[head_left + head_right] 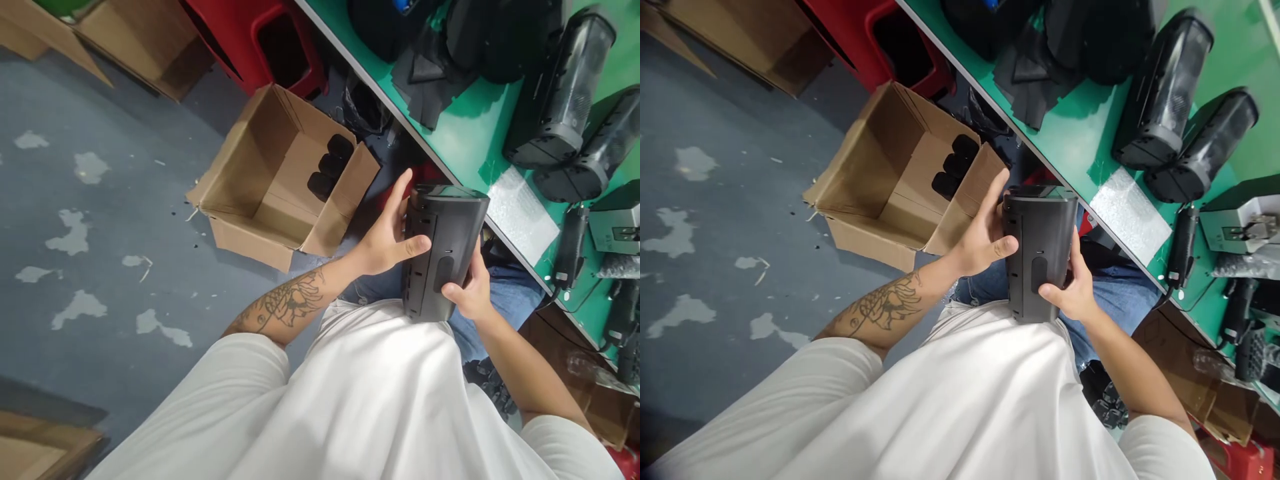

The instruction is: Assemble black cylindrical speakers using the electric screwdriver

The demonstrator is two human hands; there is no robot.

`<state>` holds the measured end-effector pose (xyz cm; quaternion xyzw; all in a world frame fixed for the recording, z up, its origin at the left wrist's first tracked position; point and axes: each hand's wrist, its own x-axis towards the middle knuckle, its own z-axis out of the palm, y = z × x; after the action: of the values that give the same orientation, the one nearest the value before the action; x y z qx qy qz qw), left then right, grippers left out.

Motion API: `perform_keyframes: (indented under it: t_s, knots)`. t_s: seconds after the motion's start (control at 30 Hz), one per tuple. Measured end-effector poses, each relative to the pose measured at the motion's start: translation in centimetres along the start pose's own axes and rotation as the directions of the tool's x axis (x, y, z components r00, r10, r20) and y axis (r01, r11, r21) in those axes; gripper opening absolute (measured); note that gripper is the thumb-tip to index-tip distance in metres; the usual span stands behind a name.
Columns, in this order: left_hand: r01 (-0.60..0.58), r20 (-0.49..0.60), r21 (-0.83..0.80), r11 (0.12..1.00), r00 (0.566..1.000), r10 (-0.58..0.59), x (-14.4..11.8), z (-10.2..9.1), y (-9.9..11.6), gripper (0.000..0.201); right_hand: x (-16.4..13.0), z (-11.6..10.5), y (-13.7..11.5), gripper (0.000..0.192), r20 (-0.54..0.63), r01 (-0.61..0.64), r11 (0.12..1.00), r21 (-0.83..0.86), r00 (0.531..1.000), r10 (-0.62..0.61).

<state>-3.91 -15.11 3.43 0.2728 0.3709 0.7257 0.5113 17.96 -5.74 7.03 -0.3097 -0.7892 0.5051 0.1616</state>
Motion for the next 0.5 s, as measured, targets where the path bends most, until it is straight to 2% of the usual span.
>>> perform_keyframes:
  t_s: [0.13,0.27,0.37,0.43,0.5]
  knots:
    - [0.04,0.033,0.069,0.997,0.999,-0.043,0.5,0.7,-0.2,0.114,-1.9,0.4,1.6,0.116,-0.004,-0.061,0.998,0.005,0.998,0.061]
    - [0.043,0.079,0.134,0.99,0.995,-0.054,0.0,1.2,-0.6,0.119,-3.3,0.4,2.8,0.112,-0.061,-0.019,1.0,0.005,0.998,0.019]
    - [0.082,0.101,0.163,0.983,0.99,-0.099,-0.4,2.0,-0.2,0.12,-3.7,0.0,3.3,0.109,-0.047,-0.029,0.99,0.14,0.998,0.036]
    - [0.109,0.129,0.184,0.977,0.982,-0.134,-0.6,2.7,0.4,0.113,-3.9,-0.4,3.6,0.111,-0.017,-0.085,0.961,0.264,0.996,0.092]
    - [0.108,0.145,0.187,0.976,0.98,-0.136,-0.5,3.4,0.9,0.1,-4.4,-0.8,3.9,0.112,-0.036,-0.122,0.94,0.318,0.989,0.14]
